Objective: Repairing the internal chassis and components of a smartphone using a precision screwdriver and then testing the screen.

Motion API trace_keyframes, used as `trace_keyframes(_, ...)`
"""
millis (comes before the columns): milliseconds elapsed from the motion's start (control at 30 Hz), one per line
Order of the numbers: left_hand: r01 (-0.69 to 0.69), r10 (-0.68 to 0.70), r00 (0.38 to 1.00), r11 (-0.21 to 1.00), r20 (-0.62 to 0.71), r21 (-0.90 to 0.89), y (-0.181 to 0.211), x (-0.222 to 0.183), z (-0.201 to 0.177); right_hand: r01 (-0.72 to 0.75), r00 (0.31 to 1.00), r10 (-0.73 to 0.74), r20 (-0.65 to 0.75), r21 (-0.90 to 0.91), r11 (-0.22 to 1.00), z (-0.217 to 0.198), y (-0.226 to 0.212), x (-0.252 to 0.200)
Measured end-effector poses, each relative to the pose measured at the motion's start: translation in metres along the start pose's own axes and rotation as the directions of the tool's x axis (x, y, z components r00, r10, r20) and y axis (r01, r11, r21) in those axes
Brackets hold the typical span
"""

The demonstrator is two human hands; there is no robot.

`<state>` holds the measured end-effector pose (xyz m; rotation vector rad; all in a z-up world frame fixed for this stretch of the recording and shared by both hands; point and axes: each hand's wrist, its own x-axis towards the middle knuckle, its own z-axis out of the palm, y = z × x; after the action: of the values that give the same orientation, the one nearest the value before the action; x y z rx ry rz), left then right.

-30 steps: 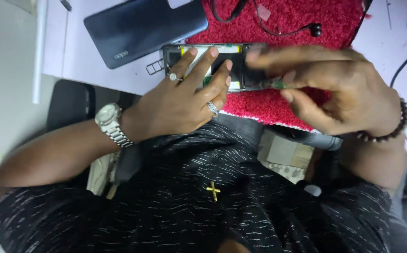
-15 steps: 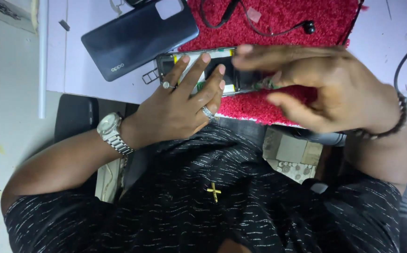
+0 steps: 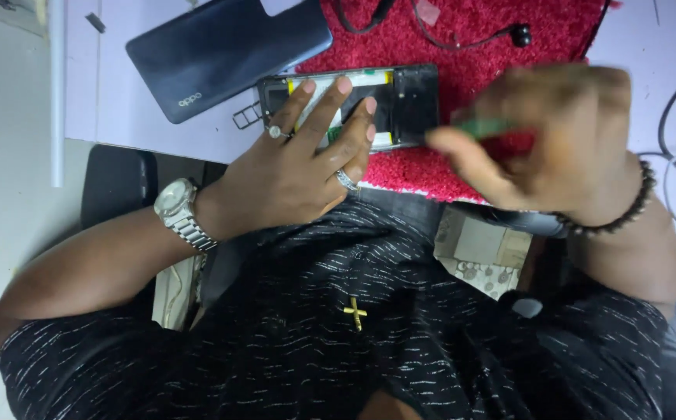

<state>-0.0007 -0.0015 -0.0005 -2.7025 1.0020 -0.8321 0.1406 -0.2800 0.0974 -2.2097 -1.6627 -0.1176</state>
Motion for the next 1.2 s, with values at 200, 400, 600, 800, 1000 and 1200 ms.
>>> trace_keyframes(200, 0.019, -0.019, 0.998, 1.0, -0.053, 0.004, -0.002, 0.005, -0.005, 0.115, 0.95, -0.242, 0.195, 0.505, 0.855, -0.026, 0.002, 0.021)
trace_keyframes(400, 0.01, -0.009, 1.0, 0.999, -0.013, 0.048, 0.001, -0.001, 0.001, 0.057, 0.971, -0.152, 0.183, 0.441, 0.896, -0.022, -0.014, 0.034)
trace_keyframes(600, 0.018, -0.017, 0.999, 1.0, -0.042, 0.026, 0.003, -0.001, 0.004, 0.006, 0.987, -0.068, 0.147, 0.389, 0.921, -0.014, -0.016, 0.019)
trace_keyframes(800, -0.005, 0.006, 0.999, 0.999, -0.04, 0.038, 0.002, -0.005, 0.006, -0.03, 0.975, 0.158, -0.156, 0.613, 0.79, 0.017, 0.015, -0.005)
trace_keyframes(1000, 0.007, -0.007, 0.999, 1.0, -0.035, 0.018, 0.0, 0.001, -0.001, -0.125, 0.888, 0.289, -0.357, 0.416, 0.901, 0.022, 0.075, -0.036)
trace_keyframes(1200, 0.026, -0.031, 0.993, 0.999, -0.111, -0.044, 0.0, 0.006, 0.001, -0.059, 0.845, 0.366, -0.389, 0.614, 0.787, 0.042, 0.085, -0.049)
